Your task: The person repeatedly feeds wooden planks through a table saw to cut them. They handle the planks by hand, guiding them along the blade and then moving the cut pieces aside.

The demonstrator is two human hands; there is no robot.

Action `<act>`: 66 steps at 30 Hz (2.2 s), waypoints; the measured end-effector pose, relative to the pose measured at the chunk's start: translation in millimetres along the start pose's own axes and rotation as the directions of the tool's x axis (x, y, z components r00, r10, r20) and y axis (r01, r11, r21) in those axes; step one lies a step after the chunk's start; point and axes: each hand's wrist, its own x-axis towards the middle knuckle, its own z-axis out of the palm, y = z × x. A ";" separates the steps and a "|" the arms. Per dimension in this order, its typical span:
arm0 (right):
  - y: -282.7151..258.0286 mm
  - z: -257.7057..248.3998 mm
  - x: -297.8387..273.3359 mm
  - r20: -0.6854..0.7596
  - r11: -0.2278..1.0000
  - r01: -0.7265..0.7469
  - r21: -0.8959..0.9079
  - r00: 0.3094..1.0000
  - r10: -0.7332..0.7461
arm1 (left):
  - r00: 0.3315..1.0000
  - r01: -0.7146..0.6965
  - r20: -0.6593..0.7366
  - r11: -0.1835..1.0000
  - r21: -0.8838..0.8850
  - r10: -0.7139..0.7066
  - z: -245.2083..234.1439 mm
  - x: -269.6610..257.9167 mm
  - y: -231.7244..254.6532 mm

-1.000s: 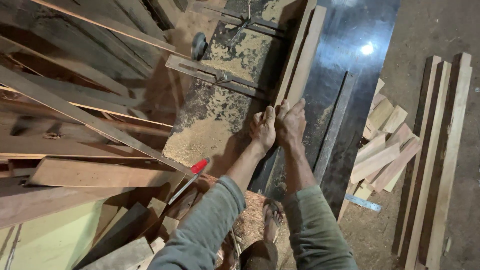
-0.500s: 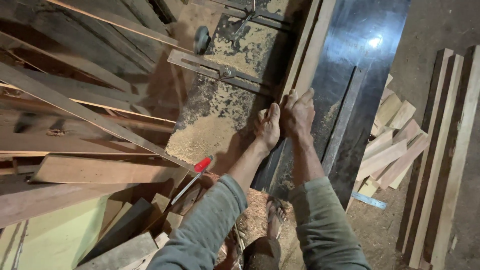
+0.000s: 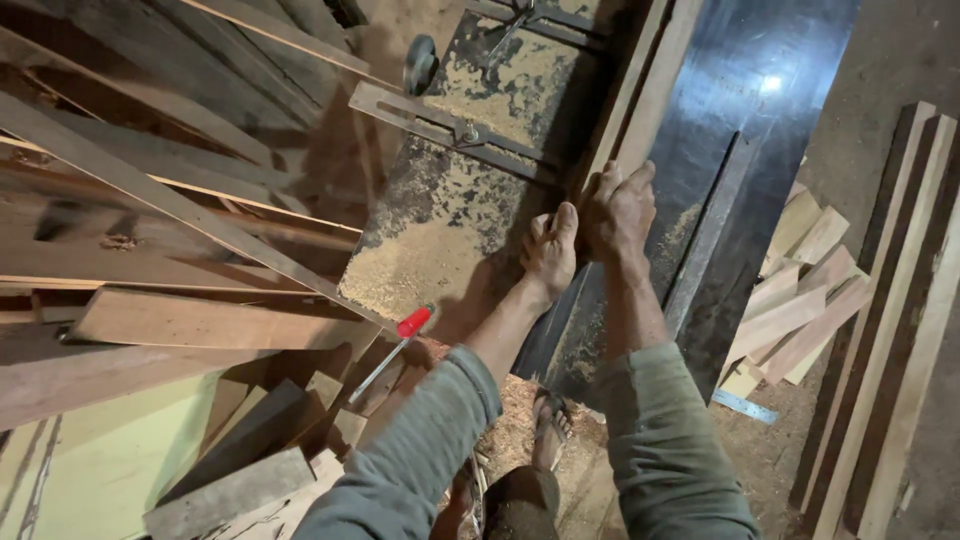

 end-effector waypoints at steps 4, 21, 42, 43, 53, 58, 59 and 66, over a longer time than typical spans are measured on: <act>-1.3 -0.6 4.4 -0.004 0.999 0.004 0.032 1.000 -0.004 | 0.999 -0.009 0.039 0.999 -0.049 0.010 3.6 4.5 -9.2; -7.8 -4.1 26.0 0.008 1.000 0.010 0.003 1.000 -0.010 | 0.995 -0.069 0.068 0.996 -0.064 0.074 -0.9 -4.1 -5.1; -22.2 -15.3 39.4 0.013 0.998 0.037 0.056 0.999 -0.038 | 0.997 -0.067 0.046 0.996 0.052 0.064 -6.4 -19.4 8.7; -21.2 -14.1 40.7 0.007 0.996 0.043 0.078 0.999 -0.044 | 0.997 -0.069 0.033 0.995 0.076 0.067 -4.6 -16.8 5.1; -9.0 -1.1 63.4 -0.007 0.998 0.039 0.047 0.999 -0.039 | 0.988 -0.088 -0.102 0.971 0.222 0.113 15.9 10.8 -24.8; -21.8 -12.1 63.0 0.004 0.995 0.048 0.082 0.999 -0.048 | 0.989 -0.079 -0.105 0.970 0.231 0.106 19.5 10.3 -28.8; -23.8 -12.5 65.4 0.001 0.995 0.049 0.088 0.999 -0.049 | 0.988 -0.085 -0.109 0.970 0.229 0.113 18.5 10.1 -27.4; -21.9 -5.1 78.3 -0.009 1.000 0.002 0.026 1.000 -0.001 | 0.979 -0.112 -0.140 0.963 0.244 0.149 21.6 9.7 -28.3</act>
